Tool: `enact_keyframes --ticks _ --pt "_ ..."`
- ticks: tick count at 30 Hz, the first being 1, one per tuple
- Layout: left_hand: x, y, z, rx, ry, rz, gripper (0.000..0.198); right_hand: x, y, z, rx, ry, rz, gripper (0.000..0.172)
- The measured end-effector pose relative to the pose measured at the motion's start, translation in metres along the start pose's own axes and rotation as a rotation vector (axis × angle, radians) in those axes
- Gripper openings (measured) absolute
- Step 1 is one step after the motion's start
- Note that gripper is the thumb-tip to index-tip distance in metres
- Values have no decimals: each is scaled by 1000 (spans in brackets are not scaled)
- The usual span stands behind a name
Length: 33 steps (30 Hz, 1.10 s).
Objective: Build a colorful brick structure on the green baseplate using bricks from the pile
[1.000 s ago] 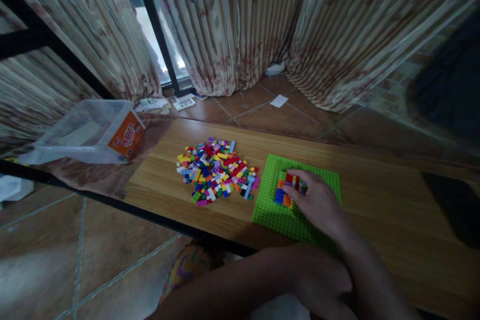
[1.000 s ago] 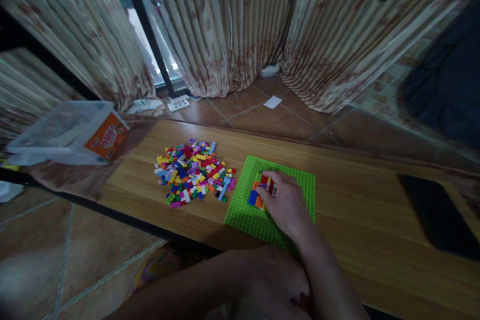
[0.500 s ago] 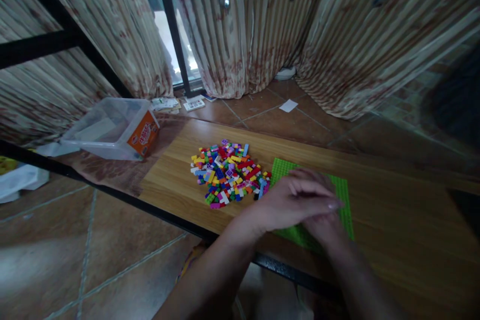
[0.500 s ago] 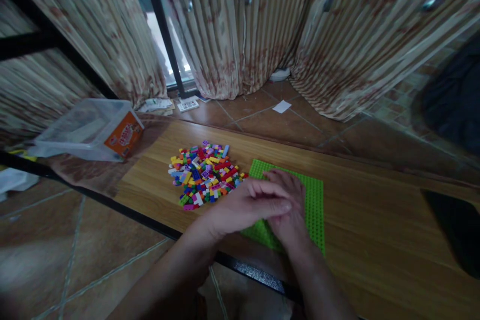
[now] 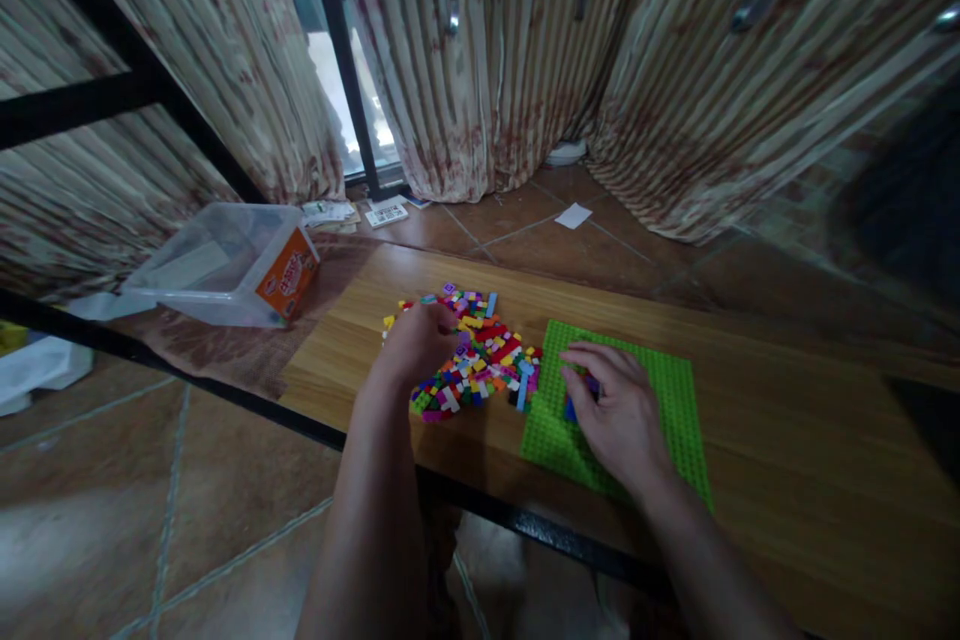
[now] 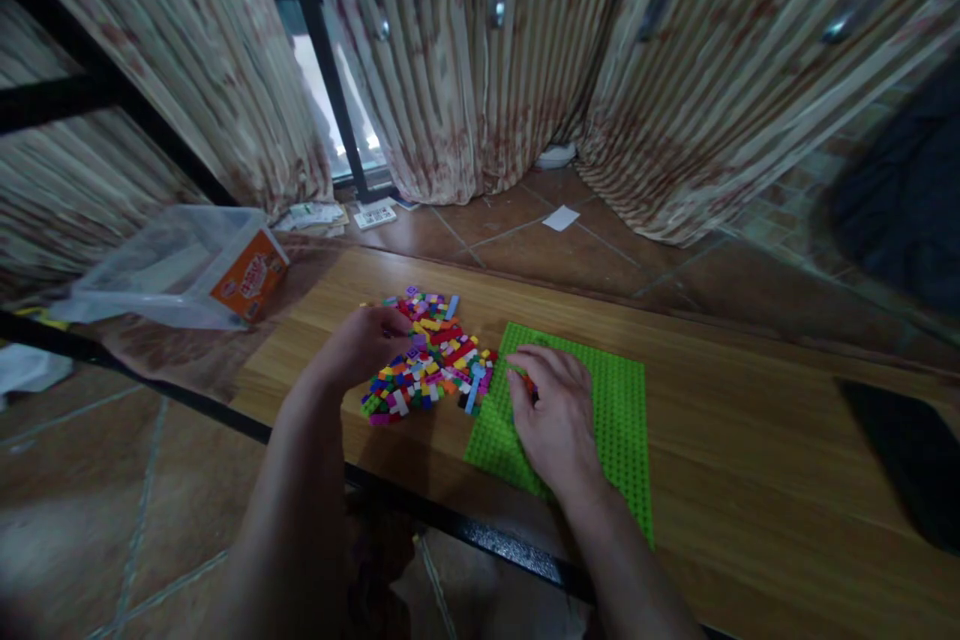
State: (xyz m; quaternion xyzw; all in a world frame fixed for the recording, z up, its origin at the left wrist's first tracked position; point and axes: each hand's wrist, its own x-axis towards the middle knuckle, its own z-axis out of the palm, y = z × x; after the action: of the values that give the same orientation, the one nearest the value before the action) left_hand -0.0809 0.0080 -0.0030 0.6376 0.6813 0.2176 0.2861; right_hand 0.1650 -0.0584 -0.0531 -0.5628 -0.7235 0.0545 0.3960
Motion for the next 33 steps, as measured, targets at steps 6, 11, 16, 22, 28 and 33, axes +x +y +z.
enact_keyframes --ticks 6,11,16,22,28,33 --pt "2 -1 -2 144 -23 20 21 1 1 -3 30 5 1 15" --pt "3 11 17 164 2 139 26 2 2 -5 44 1 30 17" --pt "2 26 35 364 -48 224 24 4 1 -10 51 -9 56 18" --pt "1 28 37 411 -24 171 23 7 0 -15 74 22 87 17" --pt "7 19 20 379 56 84 25 9 4 -20 69 40 118 16" --pt "7 17 11 376 68 14 28 8 7 -22 64 39 111 16"
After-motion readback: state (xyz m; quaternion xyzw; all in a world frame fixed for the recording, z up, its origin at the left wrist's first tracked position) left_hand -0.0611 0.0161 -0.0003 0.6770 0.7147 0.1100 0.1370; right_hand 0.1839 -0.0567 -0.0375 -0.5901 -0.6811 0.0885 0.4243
